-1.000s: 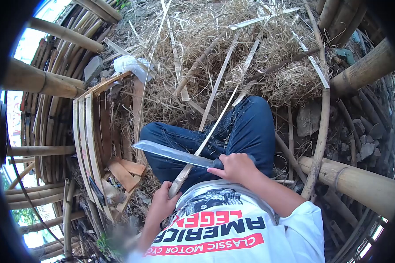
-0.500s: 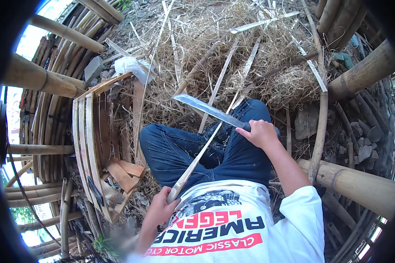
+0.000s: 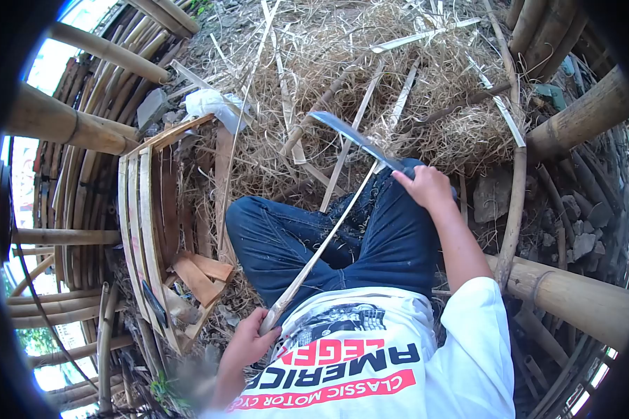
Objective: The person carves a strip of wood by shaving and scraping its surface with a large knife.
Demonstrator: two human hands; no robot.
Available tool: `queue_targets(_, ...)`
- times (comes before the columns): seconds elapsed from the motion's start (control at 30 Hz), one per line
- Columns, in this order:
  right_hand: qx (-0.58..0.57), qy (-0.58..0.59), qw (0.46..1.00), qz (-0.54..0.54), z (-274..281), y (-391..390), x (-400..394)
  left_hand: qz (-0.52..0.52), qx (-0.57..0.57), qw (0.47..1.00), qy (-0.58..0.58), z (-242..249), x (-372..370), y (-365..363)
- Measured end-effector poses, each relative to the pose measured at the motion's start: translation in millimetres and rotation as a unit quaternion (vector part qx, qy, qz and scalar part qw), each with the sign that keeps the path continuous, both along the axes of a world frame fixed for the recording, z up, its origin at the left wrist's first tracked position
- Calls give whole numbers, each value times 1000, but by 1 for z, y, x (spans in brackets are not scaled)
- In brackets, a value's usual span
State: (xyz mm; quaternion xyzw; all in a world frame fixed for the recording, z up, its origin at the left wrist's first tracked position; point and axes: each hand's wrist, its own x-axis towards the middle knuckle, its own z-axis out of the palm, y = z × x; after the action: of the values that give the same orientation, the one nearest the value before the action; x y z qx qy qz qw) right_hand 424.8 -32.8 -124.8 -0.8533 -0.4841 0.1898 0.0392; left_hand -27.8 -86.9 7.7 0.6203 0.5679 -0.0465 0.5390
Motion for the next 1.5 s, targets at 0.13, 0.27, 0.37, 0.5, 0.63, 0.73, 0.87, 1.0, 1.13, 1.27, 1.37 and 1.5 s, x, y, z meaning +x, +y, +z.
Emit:
queue_targets(0.13, 4, -26, 1000, 12, -7, 8, 5, 7, 0, 1000, 22, -2, 0, 0)
queue_targets(0.27, 24, 2, 999, -27, 0, -1, -18, 3, -26, 1000, 1, -16, -4, 3)
queue_targets(0.37, 59, 59, 996, -24, 0, -20, -45, 36, -78, 995, -49, -38, -11, -4)
queue_targets(0.5, 54, 89, 992, 69, 22, -48, -85, 32, -110, 991, -71, -36, 6, 5)
queue_targets(0.63, 33, 167, 977, 130, 42, -73, -123, 66, -158, 980, -98, -43, 14, 9)
queue_targets(0.73, 31, 206, 960, 184, 49, -83, -143, 104, -199, 965, -132, -50, 15, 6)
queue_targets(0.87, 42, 179, 955, 233, 46, -81, -140, 101, -196, 966, -132, -51, 18, 3)
queue_targets(1.0, 39, 126, 965, 227, 51, -72, -127, 88, -160, 975, -130, -53, 17, -1)
queue_targets(1.13, 27, 65, 987, 143, 35, -59, -91, 69, -120, 982, -127, -41, 20, -2)
queue_targets(1.27, 10, 45, 994, 96, 24, -44, -52, 9, -96, 992, -77, -32, 23, 1)
queue_targets(1.37, 7, 29, 993, 111, 20, -37, -45, 8, -94, 993, -76, -36, 21, 1)
queue_targets(1.5, 0, 14, 993, 119, 16, -31, -46, 25, -103, 992, -66, -35, 20, 2)
